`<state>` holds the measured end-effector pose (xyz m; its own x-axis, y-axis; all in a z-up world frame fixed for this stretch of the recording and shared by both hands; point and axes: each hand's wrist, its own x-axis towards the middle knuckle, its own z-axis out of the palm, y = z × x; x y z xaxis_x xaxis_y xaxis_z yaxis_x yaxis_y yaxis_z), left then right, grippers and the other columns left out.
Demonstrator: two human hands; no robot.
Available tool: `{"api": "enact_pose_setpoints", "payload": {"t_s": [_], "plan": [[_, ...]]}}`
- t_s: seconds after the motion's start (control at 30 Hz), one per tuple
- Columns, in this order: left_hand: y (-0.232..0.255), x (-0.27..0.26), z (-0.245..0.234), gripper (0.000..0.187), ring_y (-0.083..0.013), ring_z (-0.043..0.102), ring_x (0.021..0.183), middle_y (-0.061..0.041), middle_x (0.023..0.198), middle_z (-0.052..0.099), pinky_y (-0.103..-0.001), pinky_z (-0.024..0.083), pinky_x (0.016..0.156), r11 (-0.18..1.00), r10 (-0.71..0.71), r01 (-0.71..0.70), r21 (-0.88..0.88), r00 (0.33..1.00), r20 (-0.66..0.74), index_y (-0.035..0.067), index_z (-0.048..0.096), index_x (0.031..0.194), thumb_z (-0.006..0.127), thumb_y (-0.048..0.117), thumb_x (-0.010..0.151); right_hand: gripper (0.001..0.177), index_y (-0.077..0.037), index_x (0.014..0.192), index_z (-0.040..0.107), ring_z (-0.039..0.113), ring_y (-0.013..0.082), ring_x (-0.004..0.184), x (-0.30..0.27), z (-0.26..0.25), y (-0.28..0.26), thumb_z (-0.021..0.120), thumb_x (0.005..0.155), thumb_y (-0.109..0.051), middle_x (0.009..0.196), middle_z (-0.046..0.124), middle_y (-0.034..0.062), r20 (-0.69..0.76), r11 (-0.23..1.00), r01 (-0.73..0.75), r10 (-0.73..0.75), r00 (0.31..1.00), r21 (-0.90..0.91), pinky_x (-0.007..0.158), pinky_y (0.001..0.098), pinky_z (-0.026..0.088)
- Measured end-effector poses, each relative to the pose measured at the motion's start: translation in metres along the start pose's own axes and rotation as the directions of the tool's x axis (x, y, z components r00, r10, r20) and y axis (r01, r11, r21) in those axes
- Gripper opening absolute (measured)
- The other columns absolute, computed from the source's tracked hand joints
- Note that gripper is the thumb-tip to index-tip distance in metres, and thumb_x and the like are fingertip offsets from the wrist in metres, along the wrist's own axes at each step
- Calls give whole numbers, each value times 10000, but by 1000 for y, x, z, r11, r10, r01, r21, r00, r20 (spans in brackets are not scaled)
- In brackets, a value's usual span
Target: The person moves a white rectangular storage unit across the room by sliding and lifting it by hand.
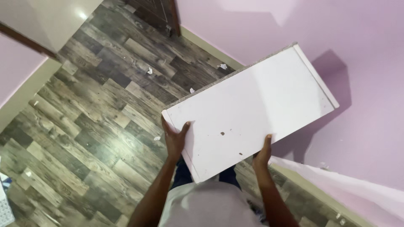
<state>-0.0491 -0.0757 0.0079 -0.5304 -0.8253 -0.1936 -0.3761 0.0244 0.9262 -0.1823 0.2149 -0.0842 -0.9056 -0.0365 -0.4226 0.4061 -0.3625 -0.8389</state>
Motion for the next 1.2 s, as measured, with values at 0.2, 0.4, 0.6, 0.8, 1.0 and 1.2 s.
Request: {"api": "enact_pose_setpoints", "payload": {"t_s": [0.2,0.4,0.6,0.8,1.0,1.2], "plan": [[-35,4,-15,1109,-474,235,1518,-380,1628,156,-529,286,1209,982,164,-149,-113,977,139,-79,-14,1599,759,337,922,790,35,1487,387,546,284,1317,-96,52,30,414,1016,-598,1407,554,187,-175,992,-29,7,984,-123,1065,392,484],[-40,8,-28,1147,-479,181,1515,-356,1632,81,-560,265,1211,980,167,-130,-149,948,271,-73,-126,1589,721,359,946,862,75,1481,397,528,302,1277,-203,102,92,402,1008,-645,1389,549,226,-157,941,-23,-33,987,-339,1074,408,415],[-58,19,-31,1151,-511,92,1532,-360,1633,20,-627,197,1214,972,231,-236,-19,929,288,-74,-141,1588,720,381,974,874,47,1466,431,576,282,1221,-212,108,99,397,977,-678,1348,595,216,-271,889,-327,245,931,-322,1052,403,448],[-77,21,-25,1172,-522,123,1521,-381,1623,22,-630,239,1208,960,272,-281,-4,924,269,-78,-140,1579,717,434,965,953,200,1390,505,499,293,1035,-205,93,142,500,1029,-681,1157,561,286,-290,942,-284,226,930,-179,951,467,478],[-94,29,-22,999,-515,106,1540,-358,1631,19,-542,257,1248,583,652,-677,450,720,237,193,-15,1588,744,382,966,978,107,1462,409,534,289,1191,-209,104,142,494,937,-713,1283,568,203,-332,948,-308,268,904,-75,1033,388,438],[-57,91,-48,921,-383,436,1430,-253,1587,349,-493,391,1166,962,-138,229,-150,879,457,67,111,1602,649,454,963,1034,151,1461,333,571,352,1248,-201,107,159,600,900,-675,1350,559,293,-500,970,-237,175,848,-62,1077,447,461]]}}
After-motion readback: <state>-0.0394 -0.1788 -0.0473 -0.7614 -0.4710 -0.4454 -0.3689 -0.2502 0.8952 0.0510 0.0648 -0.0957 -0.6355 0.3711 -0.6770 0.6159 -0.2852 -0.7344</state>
